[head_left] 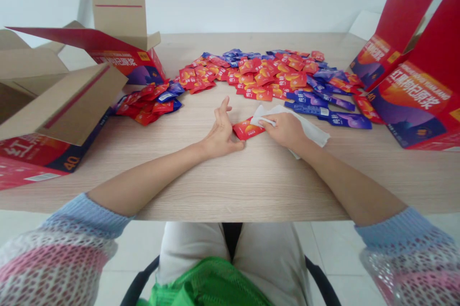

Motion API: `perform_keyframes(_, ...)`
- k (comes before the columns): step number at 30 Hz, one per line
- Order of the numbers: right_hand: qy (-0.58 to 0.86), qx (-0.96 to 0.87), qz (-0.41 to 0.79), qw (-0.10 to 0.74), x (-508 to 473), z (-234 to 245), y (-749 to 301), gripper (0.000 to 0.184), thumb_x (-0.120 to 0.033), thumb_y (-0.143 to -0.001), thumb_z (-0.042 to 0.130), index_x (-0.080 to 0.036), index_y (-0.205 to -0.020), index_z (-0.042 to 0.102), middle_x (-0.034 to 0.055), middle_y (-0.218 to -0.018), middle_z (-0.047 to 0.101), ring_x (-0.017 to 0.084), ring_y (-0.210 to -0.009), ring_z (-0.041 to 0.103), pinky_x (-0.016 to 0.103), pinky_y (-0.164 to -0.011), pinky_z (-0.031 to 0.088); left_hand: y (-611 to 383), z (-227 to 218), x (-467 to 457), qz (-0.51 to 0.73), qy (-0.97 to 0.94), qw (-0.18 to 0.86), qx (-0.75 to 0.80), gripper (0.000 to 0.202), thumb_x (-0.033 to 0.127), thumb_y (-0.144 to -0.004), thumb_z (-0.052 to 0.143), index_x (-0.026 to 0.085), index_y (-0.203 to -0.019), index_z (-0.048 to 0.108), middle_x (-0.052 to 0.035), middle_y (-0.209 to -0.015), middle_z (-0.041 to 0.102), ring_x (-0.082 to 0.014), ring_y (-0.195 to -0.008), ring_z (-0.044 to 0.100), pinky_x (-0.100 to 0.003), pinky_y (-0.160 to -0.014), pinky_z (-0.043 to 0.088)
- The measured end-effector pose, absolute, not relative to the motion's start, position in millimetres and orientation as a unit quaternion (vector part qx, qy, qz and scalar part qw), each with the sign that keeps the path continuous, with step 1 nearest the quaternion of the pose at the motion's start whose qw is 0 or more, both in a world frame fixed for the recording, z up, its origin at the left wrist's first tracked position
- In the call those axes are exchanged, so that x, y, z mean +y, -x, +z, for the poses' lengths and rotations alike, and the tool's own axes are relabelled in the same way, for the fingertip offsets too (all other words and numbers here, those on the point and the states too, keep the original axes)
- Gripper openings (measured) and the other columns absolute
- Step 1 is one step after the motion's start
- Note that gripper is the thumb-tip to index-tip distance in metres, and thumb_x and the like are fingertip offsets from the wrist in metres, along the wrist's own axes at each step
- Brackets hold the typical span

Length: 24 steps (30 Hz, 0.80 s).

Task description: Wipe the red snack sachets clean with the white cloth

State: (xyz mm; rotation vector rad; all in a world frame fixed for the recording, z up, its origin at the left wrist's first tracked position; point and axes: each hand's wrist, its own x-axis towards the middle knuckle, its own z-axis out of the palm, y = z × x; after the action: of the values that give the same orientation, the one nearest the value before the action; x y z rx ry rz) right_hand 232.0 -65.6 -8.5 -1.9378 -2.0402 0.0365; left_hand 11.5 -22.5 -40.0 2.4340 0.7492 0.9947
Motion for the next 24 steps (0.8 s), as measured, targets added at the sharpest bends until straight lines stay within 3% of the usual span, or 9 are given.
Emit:
perform_keyframes(7, 0.697, -0.703, -0.038, 0.133, -64, -10, -247, 0.04, -0.046, -0.094, 0.04, -0.03, -0.113, 0.072, 0.01, -0.094, 0.074, 0.027, -0.085, 0.066, 0.033, -0.063, 0.038, -10, -38, -25, 0.353, -0.856, 0.248, 0.285, 0.128, 0.026, -0.061, 0.076, 0.019, -0.148, -0.017, -0.0256, -0.142, 0.019, -0.0216, -0.089, 0.053, -0.047, -0.077, 0.05)
perform_keyframes(13, 0.628, -0.759, -0.06, 0.163, -63, -16, -246, 0.041, -0.046, -0.095, 0.041, -0.026, -0.112, 0.073, 0.0104, -0.087, 0.072, 0.025, -0.081, 0.061, 0.033, -0.066, 0.039, -8, -35, -26, 0.332, -0.837, 0.288, 0.327, 0.113, 0.029, -0.068, 0.073, 0.018, -0.148, -0.006, -0.0192, -0.134, 0.034, -0.0177, -0.086, 0.057, -0.037, -0.074, 0.051)
perform_keyframes(16, 0.499, -0.842, -0.028, 0.204, -69, -17, -239, 0.039, -0.043, -0.096, 0.042, -0.022, -0.106, 0.074, 0.0085, -0.092, 0.074, 0.023, -0.084, 0.059, 0.034, -0.075, 0.041, -6, -31, -26, 0.303, -0.847, 0.29, 0.327, 0.085, 0.025, -0.074, 0.068, 0.018, -0.143, 0.018, -0.0125, -0.124, 0.044, -0.0164, -0.084, 0.059, -0.036, -0.078, 0.05)
perform_keyframes(18, 0.417, -0.885, -0.008, 0.207, -77, -16, -230, 0.037, -0.043, -0.096, 0.043, -0.023, -0.103, 0.074, 0.0073, -0.088, 0.073, 0.022, -0.083, 0.058, 0.034, -0.078, 0.041, -4, -28, -27, 0.285, -0.872, 0.259, 0.301, 0.057, 0.019, -0.076, 0.063, 0.018, -0.129, 0.042, -0.0093, -0.115, 0.05, -0.0198, -0.093, 0.058, -0.037, -0.082, 0.049)
perform_keyframes(20, 0.371, -0.908, -0.002, 0.194, -83, -17, -221, 0.036, -0.043, -0.095, 0.044, -0.023, -0.102, 0.074, 0.0068, -0.08, 0.071, 0.022, -0.08, 0.056, 0.035, -0.076, 0.041, -3, -26, -27, 0.265, -0.898, 0.22, 0.274, 0.039, 0.012, -0.077, 0.057, 0.018, -0.115, 0.054, -0.0077, -0.107, 0.054, -0.022, -0.098, 0.056, -0.038, -0.085, 0.048)
perform_keyframes(22, 0.357, -0.912, -0.001, 0.203, -88, -16, -215, 0.035, -0.042, -0.095, 0.046, -0.023, -0.102, 0.074, 0.0065, -0.075, 0.069, 0.021, -0.077, 0.055, 0.035, -0.075, 0.041, -2, -26, -26, 0.256, -0.906, 0.199, 0.271, 0.041, 0.011, -0.077, 0.056, 0.018, -0.118, 0.055, -0.0074, -0.103, 0.056, -0.0224, -0.096, 0.056, -0.039, -0.085, 0.048)
perform_keyframes(24, 0.385, -0.885, -0.016, 0.262, -91, -15, -216, 0.034, -0.042, -0.094, 0.047, -0.022, -0.103, 0.073, 0.0064, -0.075, 0.067, 0.021, -0.076, 0.056, 0.036, -0.075, 0.042, -1, -29, -26, 0.272, -0.893, 0.207, 0.291, 0.057, 0.016, -0.077, 0.063, 0.017, -0.132, 0.045, -0.0087, -0.107, 0.054, -0.0215, -0.091, 0.056, -0.04, -0.083, 0.049)
